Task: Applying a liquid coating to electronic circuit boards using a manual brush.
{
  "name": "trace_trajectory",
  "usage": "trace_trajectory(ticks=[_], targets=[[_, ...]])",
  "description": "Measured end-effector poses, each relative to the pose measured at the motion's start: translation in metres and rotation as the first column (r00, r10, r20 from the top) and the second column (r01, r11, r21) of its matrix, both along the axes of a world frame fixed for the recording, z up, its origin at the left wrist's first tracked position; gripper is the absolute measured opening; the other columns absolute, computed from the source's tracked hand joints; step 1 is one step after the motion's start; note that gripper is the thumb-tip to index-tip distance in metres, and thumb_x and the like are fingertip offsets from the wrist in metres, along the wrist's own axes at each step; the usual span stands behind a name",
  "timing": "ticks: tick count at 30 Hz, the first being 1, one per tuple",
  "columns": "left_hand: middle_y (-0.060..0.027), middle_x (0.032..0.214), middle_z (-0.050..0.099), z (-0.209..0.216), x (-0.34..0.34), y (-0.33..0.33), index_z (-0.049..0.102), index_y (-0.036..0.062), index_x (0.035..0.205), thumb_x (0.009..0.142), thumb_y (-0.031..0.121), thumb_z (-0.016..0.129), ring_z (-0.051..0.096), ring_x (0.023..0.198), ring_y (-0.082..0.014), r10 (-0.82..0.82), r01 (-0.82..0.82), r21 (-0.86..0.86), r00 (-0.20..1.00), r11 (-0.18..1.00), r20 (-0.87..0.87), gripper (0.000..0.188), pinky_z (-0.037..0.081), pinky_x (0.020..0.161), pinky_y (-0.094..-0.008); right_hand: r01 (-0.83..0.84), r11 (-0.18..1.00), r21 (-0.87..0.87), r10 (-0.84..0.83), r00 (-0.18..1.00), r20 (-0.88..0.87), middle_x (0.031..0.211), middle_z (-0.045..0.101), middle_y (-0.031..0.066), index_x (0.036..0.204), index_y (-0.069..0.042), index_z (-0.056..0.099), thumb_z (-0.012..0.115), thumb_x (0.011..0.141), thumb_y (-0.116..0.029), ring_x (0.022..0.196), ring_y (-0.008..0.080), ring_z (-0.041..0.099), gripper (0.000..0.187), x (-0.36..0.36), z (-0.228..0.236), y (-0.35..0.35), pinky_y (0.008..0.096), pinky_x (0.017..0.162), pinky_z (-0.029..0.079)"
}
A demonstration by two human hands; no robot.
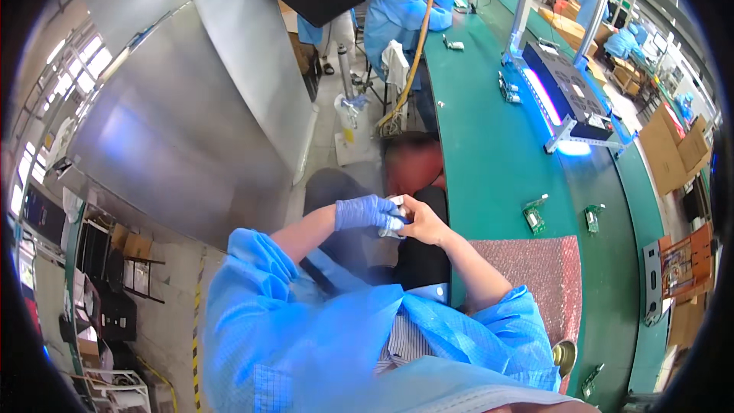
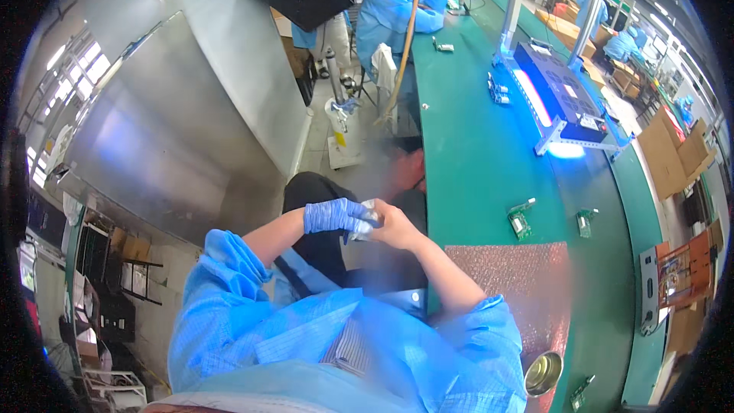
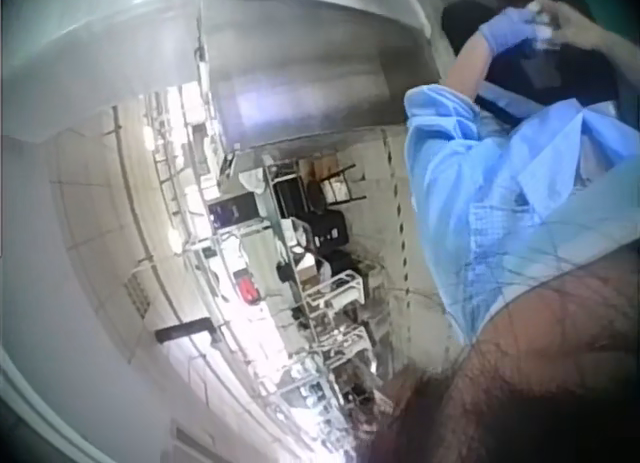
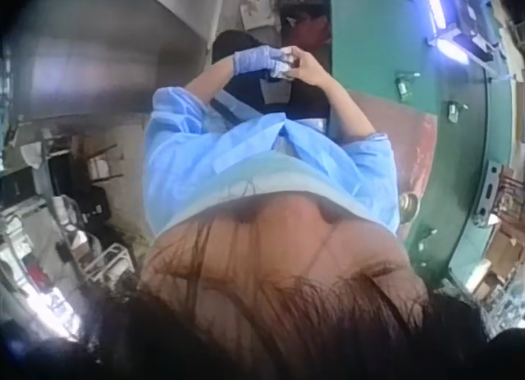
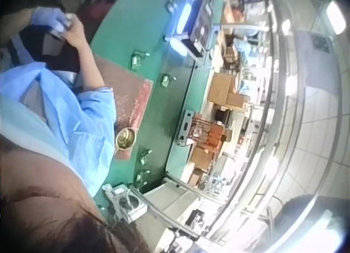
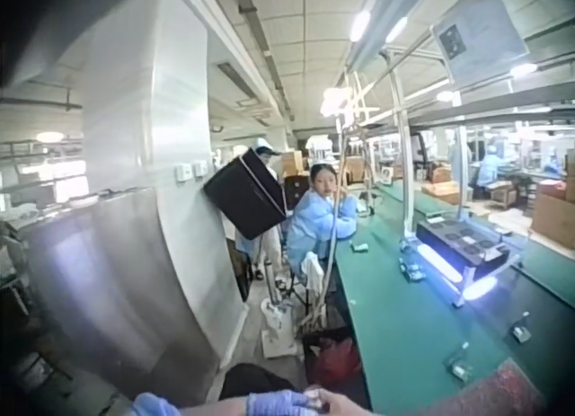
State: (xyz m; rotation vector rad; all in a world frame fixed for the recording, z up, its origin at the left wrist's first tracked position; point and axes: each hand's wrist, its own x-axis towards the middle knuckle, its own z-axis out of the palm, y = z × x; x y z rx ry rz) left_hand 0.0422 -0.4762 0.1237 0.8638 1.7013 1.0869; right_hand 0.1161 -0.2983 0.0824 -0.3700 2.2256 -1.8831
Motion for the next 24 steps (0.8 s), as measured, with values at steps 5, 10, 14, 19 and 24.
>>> trace_trajectory(ticks=[5,10,14,19,24], targets=[[-0.0077,0.095,0.061,0.023,-0.023,-0.002,0.054,0.0021,0.112,0.071,0.027,0.072,0.056,0.088,-0.0152,-0.134,0.083,-0.199,0.957,0.976,-0.259,0.051,0.044,0.081,-0.0287,0.232,0.919,0.317,-0.069,0.89,-0.451,0.084,0.058,0.0181,0.097,-0.004,0.055,0.061,0.063,0.0,0.084,0.0356,0.058,0.035,-0.032,-0.002,-0.001,0.0372,0.073,0.047],[-0.011,0.101,0.062,0.071,-0.047,0.0,0.056,0.0043,0.11,0.07,0.023,0.071,0.058,0.092,-0.0226,-0.195,0.111,-0.194,0.846,0.975,-0.496,0.047,0.044,0.084,-0.0341,0.273,0.959,0.076,-0.191,0.821,-0.538,0.081,0.053,0.0164,0.086,-0.004,0.056,0.051,0.06,0.009,0.081,0.034,0.055,0.03,-0.072,0.011,0.016,0.0353,0.07,0.044],[-0.0068,0.09,0.063,0.1,-0.066,0.024,0.063,0.0173,0.1,0.068,0.03,0.066,0.058,0.089,-0.0251,-0.466,-0.03,-0.546,0.484,0.837,-0.741,0.034,0.044,0.079,-0.0369,0.361,0.894,0.268,-0.169,0.822,-0.543,0.08,0.052,0.0144,0.095,-0.007,0.056,0.054,0.06,0.004,0.078,0.0337,0.052,0.037,-0.047,0.07,0.013,0.0386,0.069,0.043],[-0.0044,0.108,0.056,0.096,-0.076,0.043,0.062,0.0221,0.1,0.072,0.018,0.06,0.045,0.112,-0.0267,-0.449,-0.049,-0.446,-0.078,0.894,-0.89,0.028,0.037,0.089,-0.0415,0.514,0.638,0.574,0.086,0.693,-0.716,0.075,0.051,0.0118,0.09,-0.007,0.052,0.059,0.066,-0.011,0.072,0.0311,0.05,0.026,-0.043,0.089,0.025,0.0372,0.064,0.043],[-0.0047,0.118,0.052,0.08,-0.097,0.075,0.06,0.0192,0.104,0.072,0.015,0.057,0.041,0.118,-0.0275,-0.497,-0.125,-0.494,0.004,0.86,-0.867,0.032,0.037,0.092,-0.0402,0.533,0.455,0.714,0.008,0.799,-0.602,0.091,0.055,0.0079,0.091,-0.009,0.055,0.058,0.064,-0.011,0.09,0.0324,0.049,0.028,-0.074,0.061,0.049,0.0447,0.076,0.041]])
